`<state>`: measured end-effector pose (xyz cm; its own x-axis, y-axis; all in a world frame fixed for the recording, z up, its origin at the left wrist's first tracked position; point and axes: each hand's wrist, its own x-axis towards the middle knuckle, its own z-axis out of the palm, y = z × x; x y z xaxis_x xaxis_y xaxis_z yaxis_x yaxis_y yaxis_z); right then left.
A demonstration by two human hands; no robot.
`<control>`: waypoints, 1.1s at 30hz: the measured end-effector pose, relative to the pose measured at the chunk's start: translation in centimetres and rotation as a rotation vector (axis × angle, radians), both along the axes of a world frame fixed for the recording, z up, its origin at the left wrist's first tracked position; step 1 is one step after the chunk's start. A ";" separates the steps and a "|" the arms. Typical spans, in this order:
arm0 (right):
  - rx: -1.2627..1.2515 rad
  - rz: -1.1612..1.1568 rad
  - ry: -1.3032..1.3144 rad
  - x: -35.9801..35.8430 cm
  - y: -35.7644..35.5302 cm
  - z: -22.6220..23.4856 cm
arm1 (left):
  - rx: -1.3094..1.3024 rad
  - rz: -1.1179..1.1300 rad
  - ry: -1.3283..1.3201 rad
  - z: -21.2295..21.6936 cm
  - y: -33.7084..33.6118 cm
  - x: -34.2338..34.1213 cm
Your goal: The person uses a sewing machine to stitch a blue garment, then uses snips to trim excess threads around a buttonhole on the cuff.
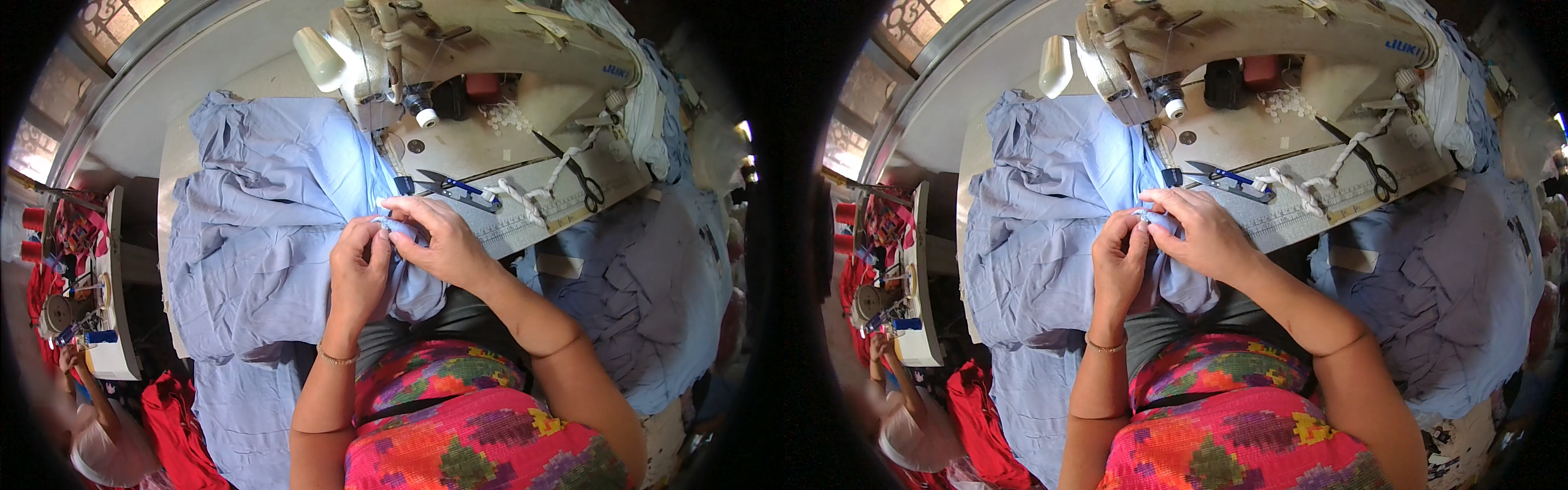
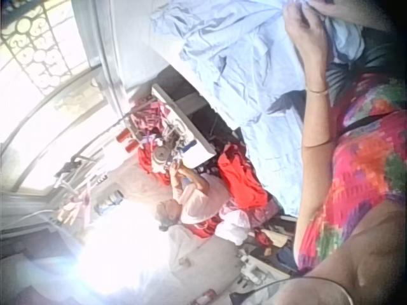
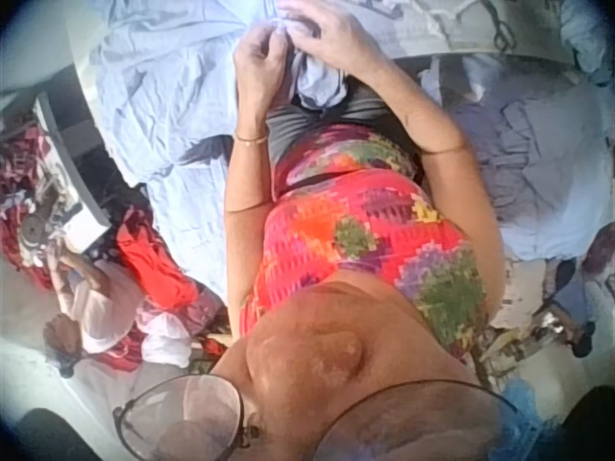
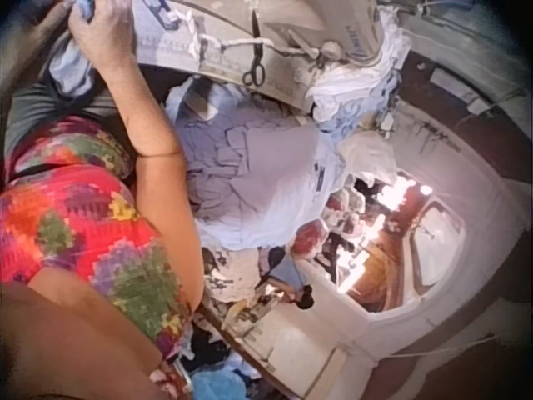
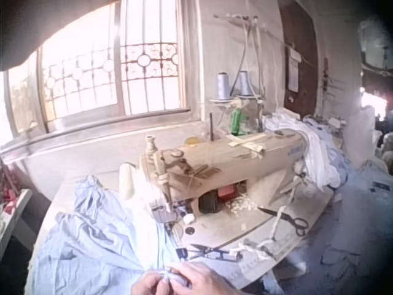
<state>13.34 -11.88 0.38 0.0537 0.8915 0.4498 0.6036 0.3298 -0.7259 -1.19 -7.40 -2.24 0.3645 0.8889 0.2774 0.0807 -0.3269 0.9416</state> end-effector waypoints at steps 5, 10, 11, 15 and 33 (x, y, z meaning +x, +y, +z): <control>-0.089 0.043 0.298 -0.5 0.7 -1.3 | -0.044 -0.019 -0.036 -0.2 0.2 -0.4; -0.303 0.210 0.634 0.3 0.9 -1.8 | -0.151 -0.054 -0.121 -0.3 0.3 -0.8; -0.313 0.242 0.703 0.4 0.9 -2.0 | -0.148 -0.061 -0.125 -0.3 0.3 -0.8; -0.391 0.294 0.810 1.2 1.3 -2.0 | -0.291 -0.112 -0.265 0.4 0.4 -0.9; -0.053 -0.225 -0.495 4.3 0.2 0.5 | -0.592 -0.118 -0.396 0.8 0.2 -1.0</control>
